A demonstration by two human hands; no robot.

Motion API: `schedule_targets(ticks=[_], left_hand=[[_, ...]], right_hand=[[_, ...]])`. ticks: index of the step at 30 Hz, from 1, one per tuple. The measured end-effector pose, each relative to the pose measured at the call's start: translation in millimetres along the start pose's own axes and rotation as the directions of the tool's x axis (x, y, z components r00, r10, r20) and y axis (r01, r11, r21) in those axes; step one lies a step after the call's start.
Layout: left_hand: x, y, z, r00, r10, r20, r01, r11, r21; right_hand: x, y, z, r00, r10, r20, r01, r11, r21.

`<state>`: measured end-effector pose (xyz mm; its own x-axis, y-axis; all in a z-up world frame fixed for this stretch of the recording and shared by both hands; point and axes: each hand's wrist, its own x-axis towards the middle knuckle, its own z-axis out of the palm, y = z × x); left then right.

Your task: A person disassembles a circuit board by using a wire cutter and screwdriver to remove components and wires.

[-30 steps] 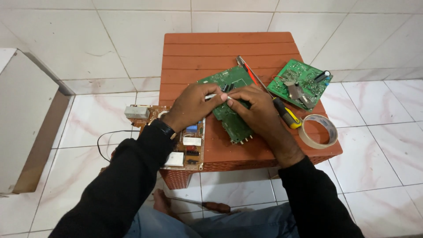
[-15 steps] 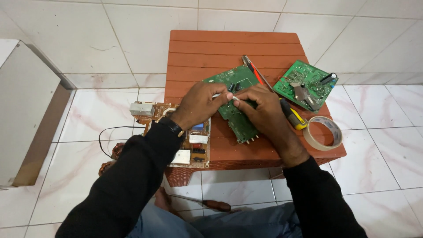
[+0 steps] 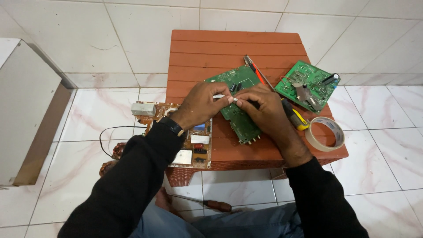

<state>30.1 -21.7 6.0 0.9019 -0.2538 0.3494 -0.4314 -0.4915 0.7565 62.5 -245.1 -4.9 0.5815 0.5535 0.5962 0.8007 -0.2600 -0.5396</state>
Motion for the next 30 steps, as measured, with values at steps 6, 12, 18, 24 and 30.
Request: schedule_targets(ticks=[6,12,18,24,30], left_hand=[[-2.6,3.3,0.7,1.0,-0.009,-0.011,0.009,0.999,-0.048],[-1.2,0.9,-0.5,1.0,-0.009,0.014,0.009,1.0,-0.011],[-0.6,-2.4,1.0,1.0,-0.021,0.019,0.021,1.0,0.004],[-4.8,8.0,-6.4,0.945,-0.302,0.127,0.328,0.864,-0.382],[-15.3,3.0,-18.8,0.987,-0.156,-0.038,0.139,0.948,-0.287]], right_hand=[[-0.5,-5.5,0.3,1.0,-0.001,-0.023,0.001,1.0,-0.013],[-0.8,-0.7,0.9,1.0,-0.01,-0.013,0.009,1.0,-0.025],[-3.2,4.8,1.6,0.999,0.0,-0.035,-0.001,1.0,-0.027],[-2.3,-4.6,-0.7,0.998,0.008,-0.06,-0.008,1.0,-0.001],[-1.8,-3.5,-0.8,0.998,-0.005,-0.065,0.004,1.0,-0.029]])
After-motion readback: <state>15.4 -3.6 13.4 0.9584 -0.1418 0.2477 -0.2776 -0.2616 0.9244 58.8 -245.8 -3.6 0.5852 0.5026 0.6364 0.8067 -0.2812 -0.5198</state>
